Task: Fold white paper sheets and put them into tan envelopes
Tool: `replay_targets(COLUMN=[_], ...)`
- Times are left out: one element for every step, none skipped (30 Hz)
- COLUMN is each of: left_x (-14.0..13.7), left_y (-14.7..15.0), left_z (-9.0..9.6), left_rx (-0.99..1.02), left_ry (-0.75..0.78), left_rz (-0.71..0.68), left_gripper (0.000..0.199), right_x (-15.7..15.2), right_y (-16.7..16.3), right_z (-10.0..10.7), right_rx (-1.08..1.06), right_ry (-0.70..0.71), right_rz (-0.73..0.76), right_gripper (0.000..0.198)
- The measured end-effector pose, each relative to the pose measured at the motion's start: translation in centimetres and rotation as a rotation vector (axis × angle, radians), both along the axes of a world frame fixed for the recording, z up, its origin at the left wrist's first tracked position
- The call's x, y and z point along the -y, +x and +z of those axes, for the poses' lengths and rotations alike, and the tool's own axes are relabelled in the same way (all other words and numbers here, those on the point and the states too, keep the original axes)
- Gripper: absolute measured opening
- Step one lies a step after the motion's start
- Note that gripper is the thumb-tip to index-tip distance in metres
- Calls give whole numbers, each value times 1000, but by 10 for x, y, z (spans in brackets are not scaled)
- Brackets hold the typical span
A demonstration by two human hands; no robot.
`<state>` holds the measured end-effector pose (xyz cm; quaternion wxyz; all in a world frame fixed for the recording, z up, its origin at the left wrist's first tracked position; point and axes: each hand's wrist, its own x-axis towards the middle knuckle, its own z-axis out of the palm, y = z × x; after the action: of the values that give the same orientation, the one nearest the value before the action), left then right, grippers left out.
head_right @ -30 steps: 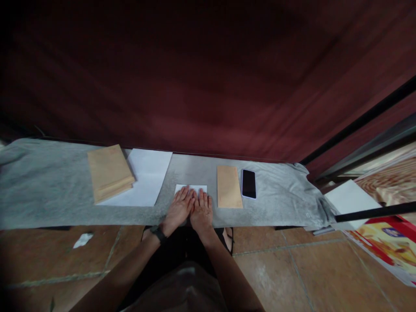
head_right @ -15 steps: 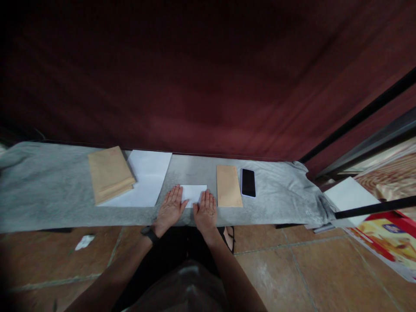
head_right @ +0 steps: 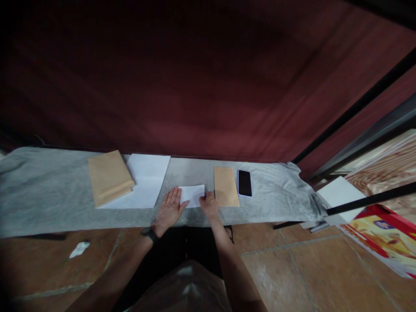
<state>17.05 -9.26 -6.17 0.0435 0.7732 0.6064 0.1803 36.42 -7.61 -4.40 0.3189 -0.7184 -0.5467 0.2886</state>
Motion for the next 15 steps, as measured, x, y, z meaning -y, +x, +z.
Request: replay_targets(left_x=[2,4,7,10,12,14,14,13,11,9,5,1,-2,-5,-7], left_y=[-1,-1,-1,0,2,5,8,11,14,16,18,20,21,22,23], left_z=[2,5,8,12,16,20,24,29,35,40,46,51,57,62,65], left_rx=[4,9,17,32,58,99,161,247,356,486,632,788,954,1129,1305], left_ry=[8,16,23,27,29,26,21,14,1,-19,-49,-91,-144,-203,-265], left_rz=[-22,-59,-104,-148,-177,-189,-179,-154,-128,-98,-62,-19,31,85,138], left_gripper=[70,71,72,73,72,69,65,60,56,52,47,40,34,32,33], right_x=[0,1,2,2,3,4,4,4,4,4,4,5,6,7,9], right_y=[2,2,2,1,-1,-3,-6,-8,-10,-11,-12,-13,-13,-13,-13], right_z=[1,3,6,9,13,18,24,29,35,40,43,46,47,46,44], right_rx=[-44,-90,-138,-185,-227,-259,-294,-347,-422,-515,-614,-701,-760,-786,-796], right_ry=[-5,-9,-10,-8,-4,1,9,20,34,50,67,82,90,87,71], right_rz=[16,34,53,69,83,96,112,128,141,147,136,102,51,-4,-48], right_gripper=[12,12,13,16,19,22,26,30,35,39,42,45,46,47,48])
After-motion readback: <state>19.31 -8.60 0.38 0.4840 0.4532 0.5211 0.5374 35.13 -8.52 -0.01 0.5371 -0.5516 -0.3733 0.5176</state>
